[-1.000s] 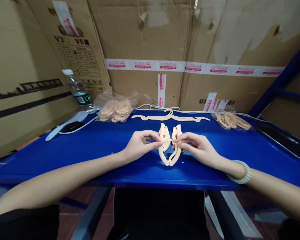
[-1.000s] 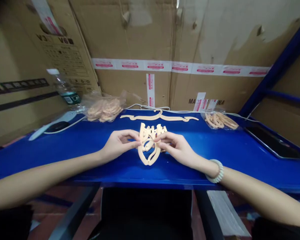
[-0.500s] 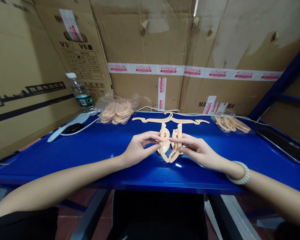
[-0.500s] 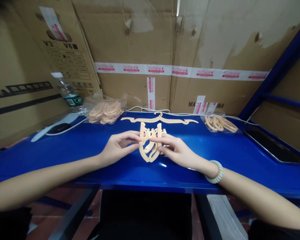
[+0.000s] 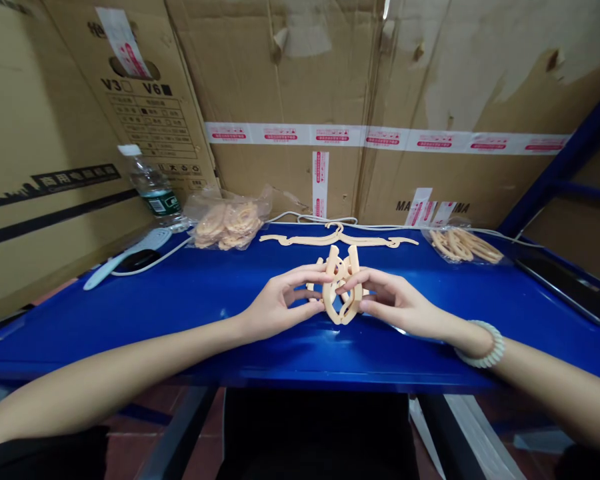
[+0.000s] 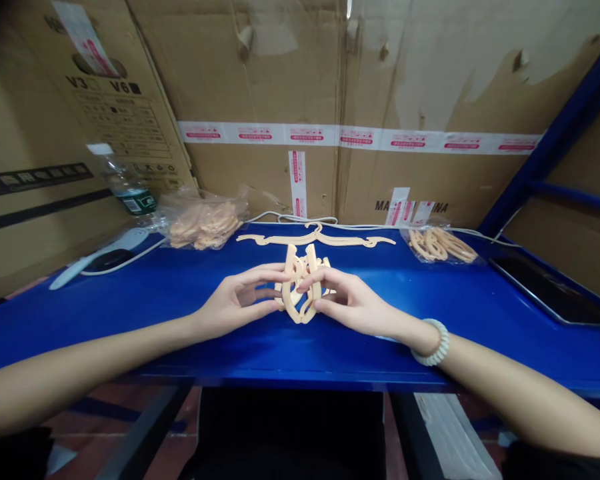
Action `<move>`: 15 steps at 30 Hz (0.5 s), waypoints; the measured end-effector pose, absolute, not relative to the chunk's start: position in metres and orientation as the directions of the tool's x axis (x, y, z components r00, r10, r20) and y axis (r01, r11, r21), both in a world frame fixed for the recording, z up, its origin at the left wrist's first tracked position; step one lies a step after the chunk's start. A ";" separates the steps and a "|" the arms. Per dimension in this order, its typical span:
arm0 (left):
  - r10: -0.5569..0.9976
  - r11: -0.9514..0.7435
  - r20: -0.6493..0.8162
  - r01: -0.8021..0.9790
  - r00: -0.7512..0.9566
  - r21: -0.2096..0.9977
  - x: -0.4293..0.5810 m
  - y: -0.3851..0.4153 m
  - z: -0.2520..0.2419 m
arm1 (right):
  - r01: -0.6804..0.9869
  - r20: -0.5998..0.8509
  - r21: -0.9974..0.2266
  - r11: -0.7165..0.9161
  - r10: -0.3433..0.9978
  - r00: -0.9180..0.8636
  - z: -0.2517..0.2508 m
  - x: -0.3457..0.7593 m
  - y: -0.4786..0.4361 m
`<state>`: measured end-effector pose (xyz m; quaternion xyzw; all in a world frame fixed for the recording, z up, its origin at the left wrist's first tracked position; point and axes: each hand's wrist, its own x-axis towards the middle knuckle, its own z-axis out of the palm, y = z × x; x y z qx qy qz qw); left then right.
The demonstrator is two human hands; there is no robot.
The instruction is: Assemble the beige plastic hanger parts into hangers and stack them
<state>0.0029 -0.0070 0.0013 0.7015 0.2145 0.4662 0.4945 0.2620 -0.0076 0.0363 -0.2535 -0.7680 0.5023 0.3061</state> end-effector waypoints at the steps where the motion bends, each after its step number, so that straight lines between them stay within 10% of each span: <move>1: 0.770 -0.410 0.433 -0.156 0.469 0.898 0.002 -0.007 0.002 | 0.077 0.215 -0.928 0.364 0.693 -0.688 0.036 0.262 -0.007; 15: 0.771 -0.284 0.320 -0.154 0.550 0.947 -0.002 -0.007 -0.002 | 0.143 0.226 -0.868 0.475 0.636 -0.738 0.035 0.273 0.000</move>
